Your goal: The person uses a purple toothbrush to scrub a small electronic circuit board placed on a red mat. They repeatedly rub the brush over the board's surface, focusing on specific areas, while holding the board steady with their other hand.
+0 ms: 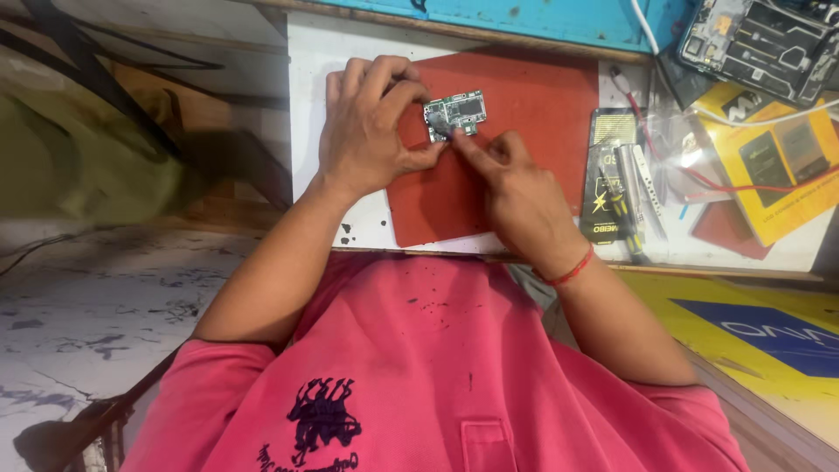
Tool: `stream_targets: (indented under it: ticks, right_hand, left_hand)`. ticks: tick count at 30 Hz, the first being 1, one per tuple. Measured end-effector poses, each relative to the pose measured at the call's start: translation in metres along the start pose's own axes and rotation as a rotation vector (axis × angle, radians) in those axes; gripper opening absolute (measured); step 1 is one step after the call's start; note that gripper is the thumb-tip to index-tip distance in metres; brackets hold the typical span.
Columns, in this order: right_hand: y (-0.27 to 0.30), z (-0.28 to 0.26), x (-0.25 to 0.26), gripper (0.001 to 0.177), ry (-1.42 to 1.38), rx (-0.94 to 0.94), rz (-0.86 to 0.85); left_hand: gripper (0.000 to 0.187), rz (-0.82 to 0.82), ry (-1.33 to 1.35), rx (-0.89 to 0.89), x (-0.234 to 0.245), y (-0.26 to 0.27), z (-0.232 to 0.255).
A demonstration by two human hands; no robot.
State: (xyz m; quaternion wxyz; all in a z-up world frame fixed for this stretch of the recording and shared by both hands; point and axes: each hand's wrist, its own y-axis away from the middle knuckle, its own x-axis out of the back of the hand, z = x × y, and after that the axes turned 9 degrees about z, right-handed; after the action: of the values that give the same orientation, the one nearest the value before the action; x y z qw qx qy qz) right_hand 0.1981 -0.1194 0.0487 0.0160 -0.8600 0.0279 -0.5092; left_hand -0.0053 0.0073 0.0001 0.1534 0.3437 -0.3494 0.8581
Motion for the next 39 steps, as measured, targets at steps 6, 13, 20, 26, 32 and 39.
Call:
stream_targets:
  ticks: [6, 13, 20, 26, 32, 39]
  right_hand:
    - [0.008, 0.001, -0.002, 0.062, 0.007, -0.06, 0.033]
    - [-0.007, 0.011, 0.003, 0.06, 0.099, 0.088, 0.0]
    - [-0.02, 0.029, 0.011, 0.061, 0.132, 0.247, -0.044]
    - [-0.02, 0.034, 0.011, 0.065, 0.094, 0.193, -0.029]
    - [-0.025, 0.035, 0.01, 0.061, 0.141, 0.203, -0.049]
    - [-0.026, 0.033, 0.006, 0.067, 0.131, 0.173, -0.142]
  left_hand:
    - [0.052, -0.053, -0.004, 0.075, 0.001, 0.003, 0.009]
    - [0.059, -0.39, -0.077, 0.195, 0.01, -0.04, 0.014]
    - [0.062, -0.51, -0.133, 0.23, 0.009, -0.052, 0.015]
    - [0.061, -0.502, -0.139, 0.237, 0.009, -0.055, 0.012]
    - [0.063, -0.553, -0.176, 0.31, 0.005, -0.06, 0.016]
    - [0.066, -0.539, -0.192, 0.32, 0.009, -0.06, 0.021]
